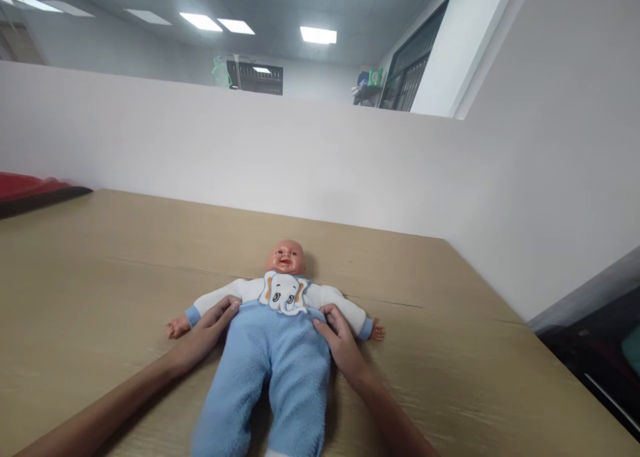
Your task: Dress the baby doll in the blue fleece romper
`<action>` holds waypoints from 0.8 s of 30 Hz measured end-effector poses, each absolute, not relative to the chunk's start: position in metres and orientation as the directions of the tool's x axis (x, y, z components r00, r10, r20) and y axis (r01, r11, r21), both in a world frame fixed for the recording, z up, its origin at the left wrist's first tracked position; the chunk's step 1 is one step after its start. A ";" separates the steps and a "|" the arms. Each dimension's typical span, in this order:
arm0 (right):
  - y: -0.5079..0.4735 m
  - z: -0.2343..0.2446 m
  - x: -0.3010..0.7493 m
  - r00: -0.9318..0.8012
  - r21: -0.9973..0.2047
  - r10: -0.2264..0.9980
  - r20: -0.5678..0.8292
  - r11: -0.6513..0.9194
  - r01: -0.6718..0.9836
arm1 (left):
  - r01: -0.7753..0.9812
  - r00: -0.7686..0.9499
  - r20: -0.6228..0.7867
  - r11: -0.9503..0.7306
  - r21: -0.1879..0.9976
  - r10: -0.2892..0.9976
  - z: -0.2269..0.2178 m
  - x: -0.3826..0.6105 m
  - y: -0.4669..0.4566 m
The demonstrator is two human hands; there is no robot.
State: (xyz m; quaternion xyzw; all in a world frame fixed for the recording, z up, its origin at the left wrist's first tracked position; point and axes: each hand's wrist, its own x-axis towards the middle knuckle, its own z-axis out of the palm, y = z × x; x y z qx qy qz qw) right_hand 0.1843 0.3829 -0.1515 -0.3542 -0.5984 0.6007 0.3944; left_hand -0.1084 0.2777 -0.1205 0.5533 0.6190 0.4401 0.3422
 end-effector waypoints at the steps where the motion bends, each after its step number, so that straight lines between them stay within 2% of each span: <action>1: 0.383 -0.152 0.186 -0.442 -0.997 0.894 0.070 0.070 -0.017 | 0.383 -0.113 0.065 -0.016 0.924 0.991 -0.118 -0.109 0.276; 6: 0.383 -0.153 0.191 -0.350 -0.977 0.925 0.151 0.193 0.089 | 0.409 0.042 0.039 -0.053 0.911 0.998 -0.111 -0.120 0.267; 12: 0.382 -0.155 0.189 -0.259 -0.978 0.952 0.166 0.192 0.078 | 0.369 -0.004 0.076 -0.069 0.927 0.997 -0.113 -0.118 0.270; 17: 0.378 -0.156 0.193 -0.277 -0.945 0.933 0.230 0.282 0.167 | 0.415 0.049 0.006 -0.025 0.910 0.999 -0.110 -0.119 0.266; 21: 0.374 -0.156 0.206 -0.345 -0.842 0.889 0.302 0.419 0.340 | 0.523 0.227 0.046 -0.162 0.837 0.973 -0.108 -0.132 0.260; 24: 0.372 -0.156 0.213 -0.379 -0.734 0.847 0.372 0.519 0.439 | 0.578 0.251 0.081 -0.216 0.787 0.965 -0.110 -0.134 0.259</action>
